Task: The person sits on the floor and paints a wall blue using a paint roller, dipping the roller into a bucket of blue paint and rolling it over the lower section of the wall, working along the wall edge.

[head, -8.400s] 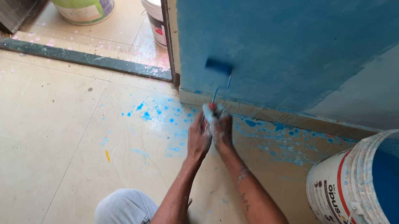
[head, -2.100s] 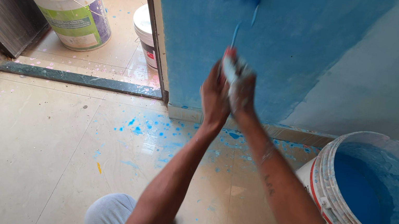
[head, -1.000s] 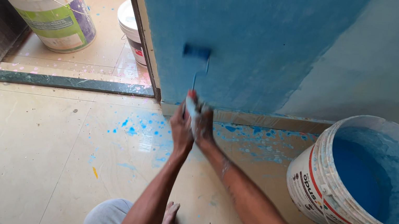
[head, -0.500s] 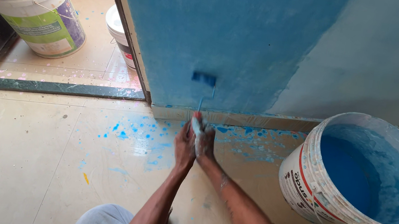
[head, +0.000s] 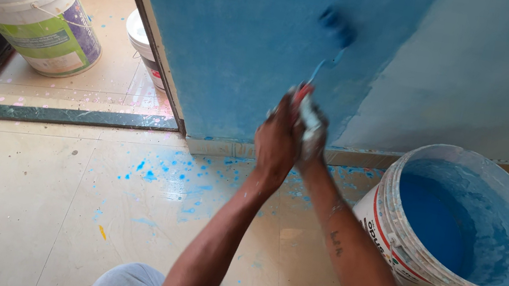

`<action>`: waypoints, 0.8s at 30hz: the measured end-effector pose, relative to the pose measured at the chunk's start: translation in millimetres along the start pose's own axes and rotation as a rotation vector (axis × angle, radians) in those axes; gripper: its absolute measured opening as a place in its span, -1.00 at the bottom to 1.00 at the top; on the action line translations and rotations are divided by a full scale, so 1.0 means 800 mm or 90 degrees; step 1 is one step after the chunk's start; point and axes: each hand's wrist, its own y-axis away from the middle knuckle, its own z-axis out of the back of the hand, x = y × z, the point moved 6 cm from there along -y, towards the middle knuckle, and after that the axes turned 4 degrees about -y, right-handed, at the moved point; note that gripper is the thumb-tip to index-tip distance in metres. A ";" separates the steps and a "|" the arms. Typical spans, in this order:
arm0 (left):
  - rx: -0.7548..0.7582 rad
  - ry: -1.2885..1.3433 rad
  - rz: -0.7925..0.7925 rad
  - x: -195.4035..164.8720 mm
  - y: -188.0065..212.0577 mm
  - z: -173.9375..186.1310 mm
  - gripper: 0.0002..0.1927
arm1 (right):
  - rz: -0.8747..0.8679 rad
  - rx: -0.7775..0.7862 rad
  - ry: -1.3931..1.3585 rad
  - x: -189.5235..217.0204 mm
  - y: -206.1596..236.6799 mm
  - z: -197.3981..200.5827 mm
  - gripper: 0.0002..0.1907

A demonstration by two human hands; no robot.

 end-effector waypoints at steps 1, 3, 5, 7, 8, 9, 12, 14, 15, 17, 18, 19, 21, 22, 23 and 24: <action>0.007 0.041 0.045 0.020 0.022 -0.005 -0.40 | -0.038 -0.044 -0.041 -0.021 0.009 0.013 -0.69; -0.003 0.102 0.099 0.069 0.075 -0.007 -0.45 | -0.037 -0.028 0.134 -0.068 0.037 0.038 -0.73; -0.004 0.114 0.146 0.115 0.112 -0.008 -0.49 | -0.064 -0.049 0.156 -0.126 0.060 0.061 -0.78; 0.022 0.085 0.178 0.145 0.121 -0.009 -0.50 | -0.090 -0.079 0.179 -0.161 0.069 0.085 -0.77; 0.030 0.066 0.166 0.149 0.117 -0.007 -0.50 | -0.103 -0.094 0.190 -0.169 0.067 0.092 -0.77; 0.039 0.045 0.157 0.144 0.110 -0.004 -0.49 | -0.068 -0.084 0.155 -0.162 0.057 0.092 -0.77; 0.075 0.052 0.097 0.087 0.048 -0.019 -0.43 | 0.042 -0.064 0.039 -0.094 0.002 0.078 -0.76; 0.075 0.061 0.026 0.025 -0.001 -0.034 -0.43 | -0.016 -0.110 -0.139 -0.031 -0.022 0.074 -0.58; 0.067 0.068 -0.016 -0.004 -0.018 -0.040 -0.41 | 0.021 -0.096 -0.059 0.013 -0.032 0.068 -0.66; 0.017 0.008 -0.052 -0.044 -0.036 -0.050 -0.41 | 0.069 -0.036 0.045 0.065 -0.034 0.054 -0.75; -0.008 -0.021 -0.070 -0.052 -0.037 -0.053 -0.42 | 0.079 0.008 0.071 0.076 -0.037 0.048 -0.75; 0.010 0.025 -0.030 -0.042 -0.030 -0.057 -0.42 | 0.090 0.053 0.098 0.081 -0.033 0.046 -0.75; 0.047 0.117 0.043 -0.007 0.003 -0.070 -0.41 | 0.046 -0.085 0.049 0.042 -0.023 0.070 -0.73; 0.086 0.118 0.137 0.026 0.024 -0.082 -0.40 | 0.024 -0.156 0.024 0.018 -0.018 0.087 -0.71; 0.126 0.116 0.230 0.063 0.051 -0.090 -0.39 | 0.051 -0.125 0.175 -0.004 -0.003 0.094 -0.76; 0.068 0.147 0.165 0.086 0.079 -0.083 -0.38 | 0.078 -0.097 0.327 -0.031 0.021 0.100 -0.79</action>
